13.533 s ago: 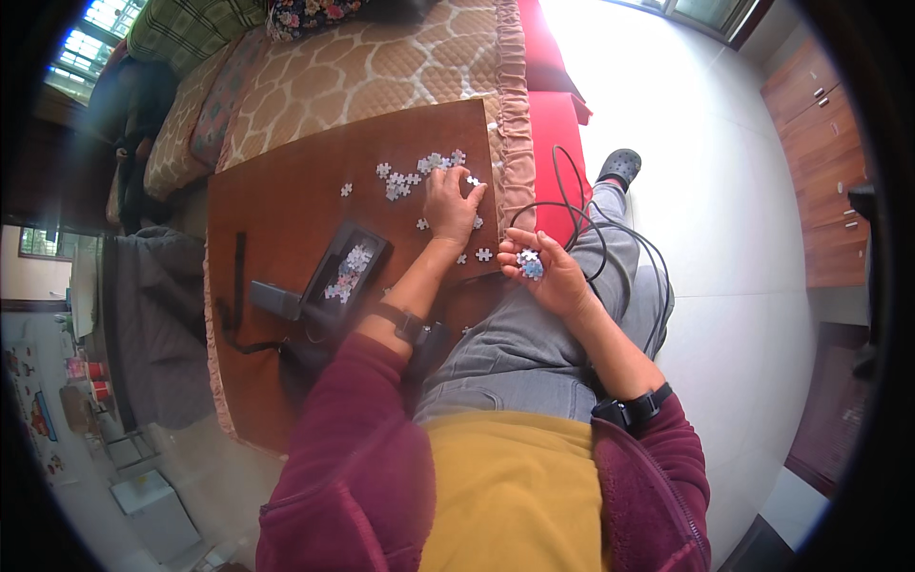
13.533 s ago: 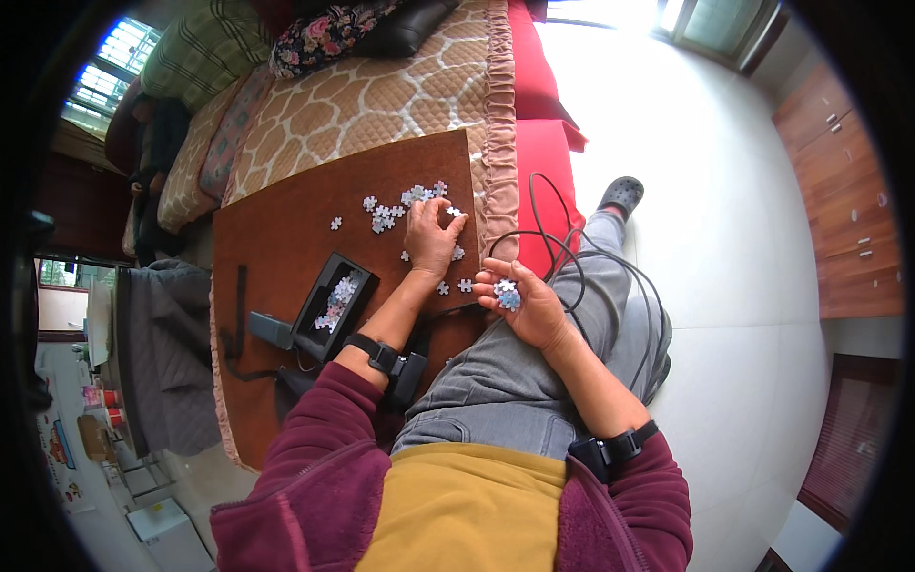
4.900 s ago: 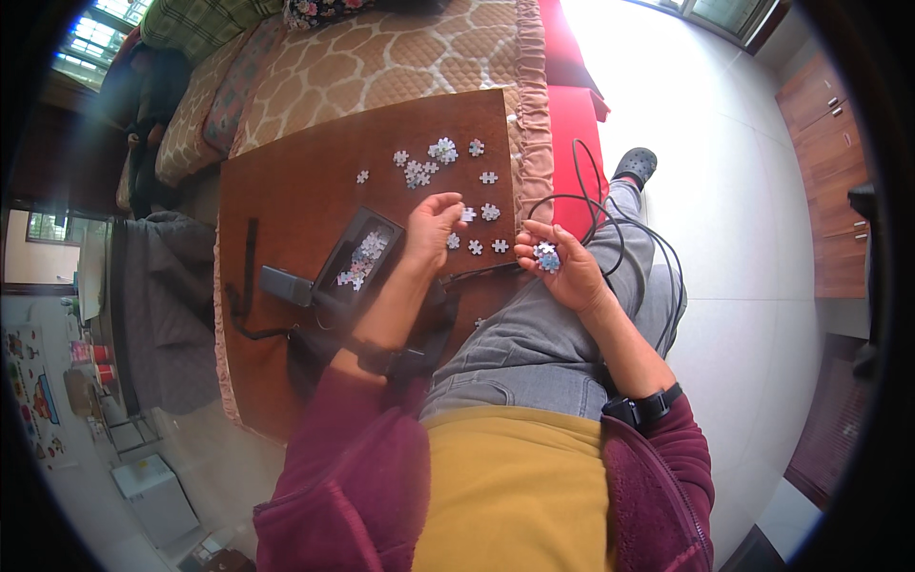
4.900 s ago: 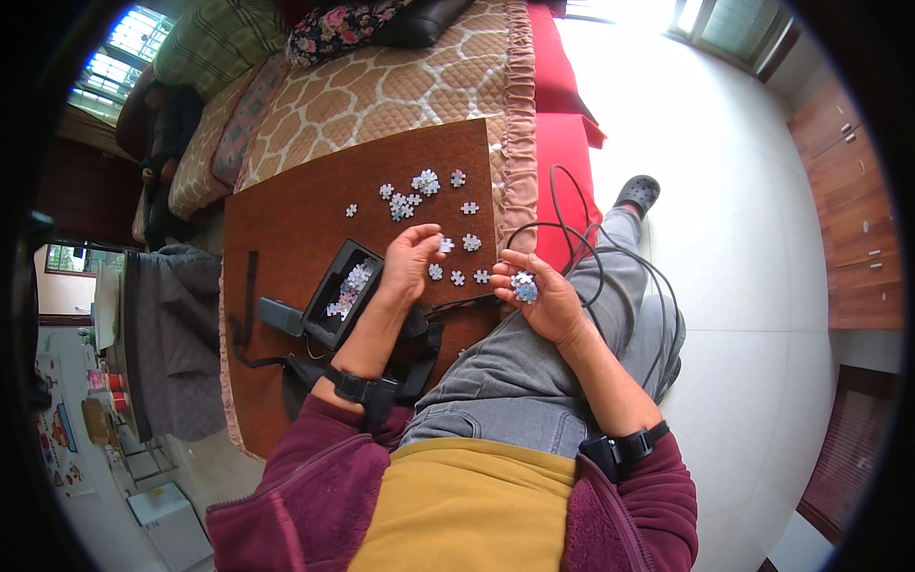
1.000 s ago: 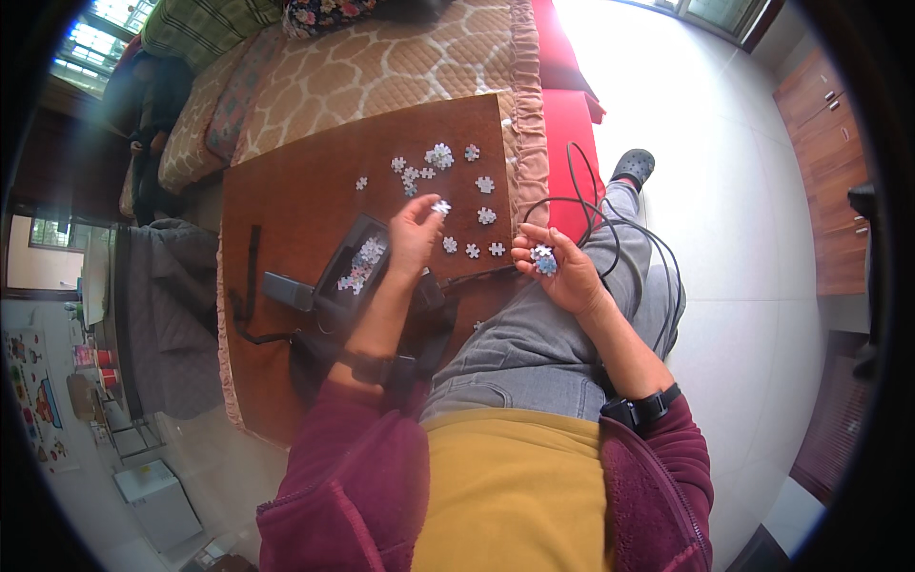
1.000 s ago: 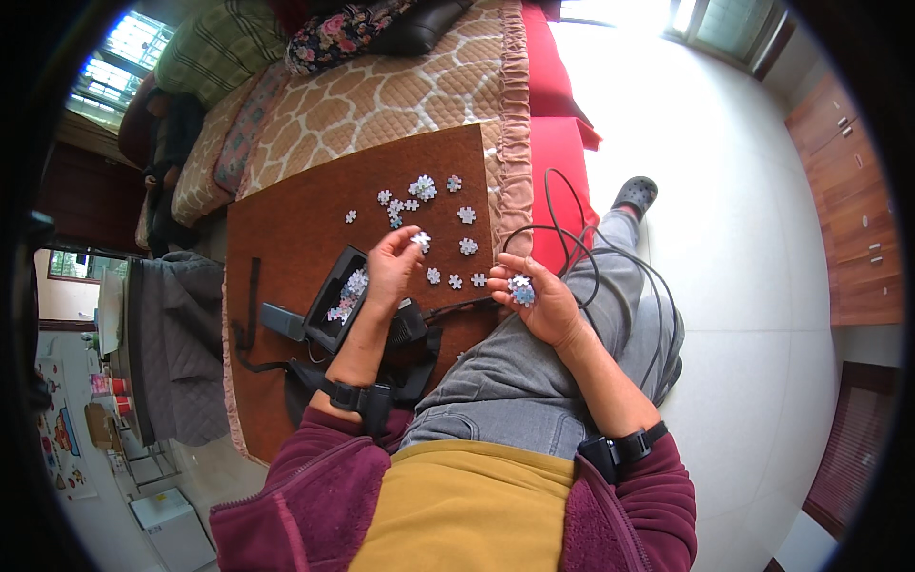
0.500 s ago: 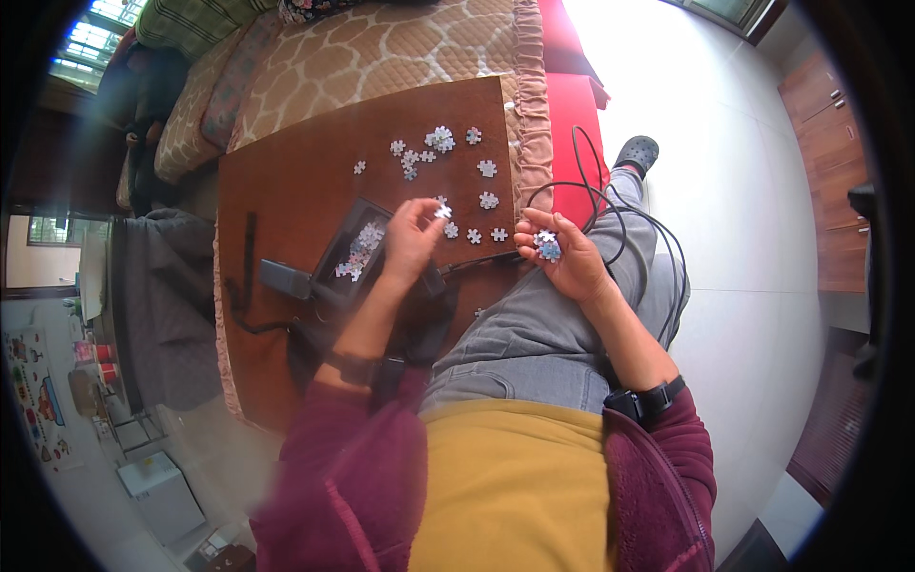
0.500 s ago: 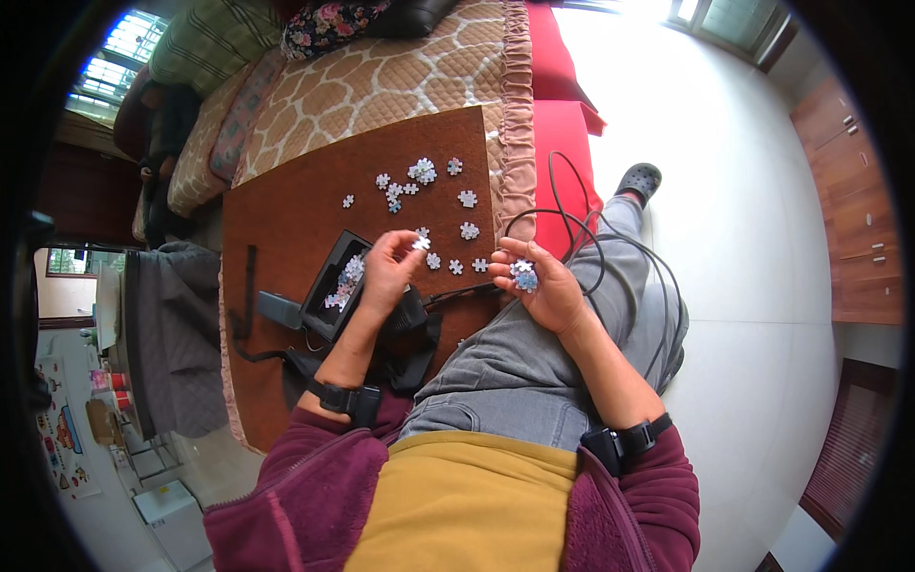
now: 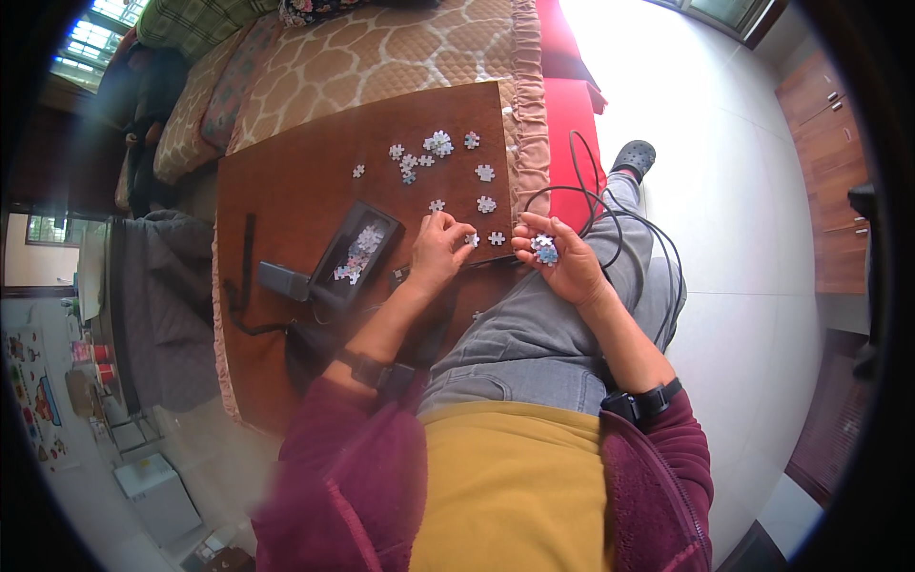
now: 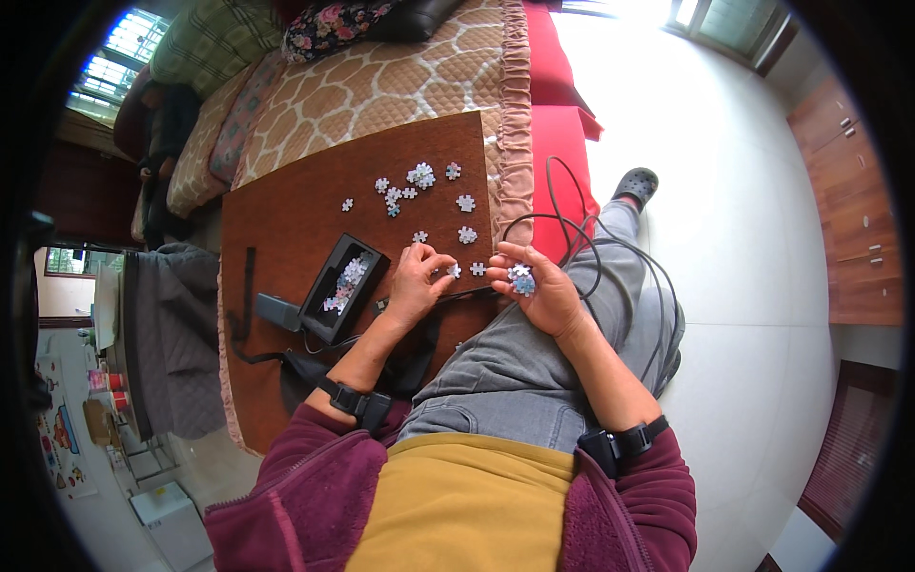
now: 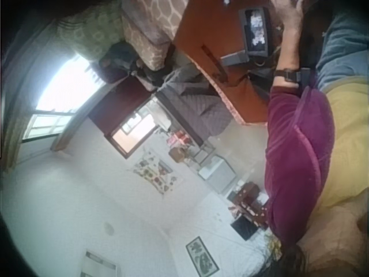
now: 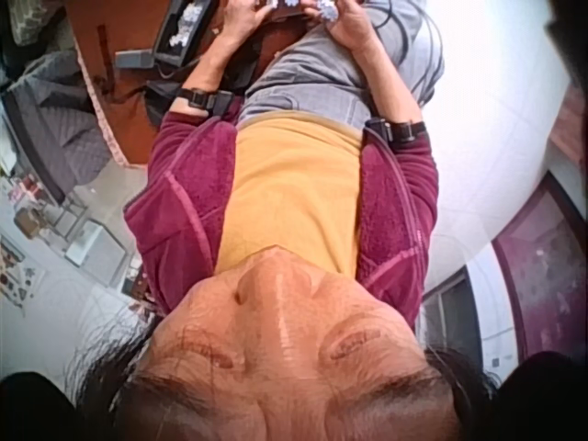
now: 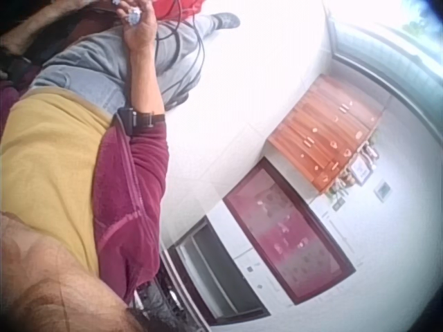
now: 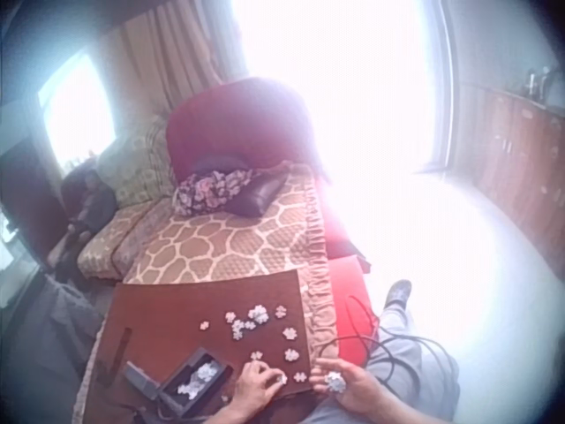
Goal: The person sits on the floor and assembles white puzzle pieces by hand, picking up pieces, aligning edges, and connecting them into small clusters on a brown mat.
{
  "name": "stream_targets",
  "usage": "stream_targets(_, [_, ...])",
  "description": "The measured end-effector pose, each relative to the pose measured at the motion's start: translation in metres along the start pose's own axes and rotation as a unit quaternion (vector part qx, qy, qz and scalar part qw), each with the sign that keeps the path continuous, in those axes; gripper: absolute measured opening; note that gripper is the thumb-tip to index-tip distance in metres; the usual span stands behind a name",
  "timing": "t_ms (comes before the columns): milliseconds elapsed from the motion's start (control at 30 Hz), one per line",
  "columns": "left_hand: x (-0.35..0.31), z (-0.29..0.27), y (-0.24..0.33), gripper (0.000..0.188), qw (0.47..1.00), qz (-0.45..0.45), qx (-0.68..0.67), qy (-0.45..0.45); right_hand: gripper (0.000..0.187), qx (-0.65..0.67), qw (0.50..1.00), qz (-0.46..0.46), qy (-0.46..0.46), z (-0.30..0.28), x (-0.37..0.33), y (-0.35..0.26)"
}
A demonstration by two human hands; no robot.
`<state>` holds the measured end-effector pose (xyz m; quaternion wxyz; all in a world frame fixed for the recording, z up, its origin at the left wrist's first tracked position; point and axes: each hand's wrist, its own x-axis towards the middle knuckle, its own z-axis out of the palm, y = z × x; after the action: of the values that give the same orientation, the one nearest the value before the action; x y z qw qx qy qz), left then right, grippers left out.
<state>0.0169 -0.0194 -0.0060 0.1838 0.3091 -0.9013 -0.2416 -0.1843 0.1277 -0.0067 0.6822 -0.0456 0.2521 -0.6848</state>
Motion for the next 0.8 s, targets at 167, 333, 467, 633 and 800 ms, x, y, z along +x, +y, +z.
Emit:
stream_targets(167, [0.002, -0.001, 0.001, 0.029, 1.0, 0.007, 0.02, -0.013, 0.051, 0.001, 1.0, 0.004, 0.006, 0.0, 0.0, 0.0])
stream_targets(333, [0.02, -0.02, -0.02, 0.029, 0.998, 0.013, 0.027, 0.047, 0.049, 0.021, 1.0, -0.001, -0.007, -0.004, 0.002, 0.002])
stream_targets(467, [0.044, -0.046, -0.058, 0.019, 0.987, -0.031, 0.065, 0.145, 0.049, 0.032, 0.999, -0.005, -0.013, -0.006, 0.004, 0.004])
stream_targets(633, [0.066, -0.061, -0.093, 0.015, 0.975, -0.103, 0.12, 0.154, 0.047, 0.036, 0.999, 0.004, -0.021, -0.003, 0.003, 0.002])
stream_targets(800, [0.07, -0.044, -0.087, 0.017, 0.977, -0.127, 0.133, 0.108, 0.048, 0.019, 1.0, 0.002, -0.007, 0.0, 0.003, 0.001])
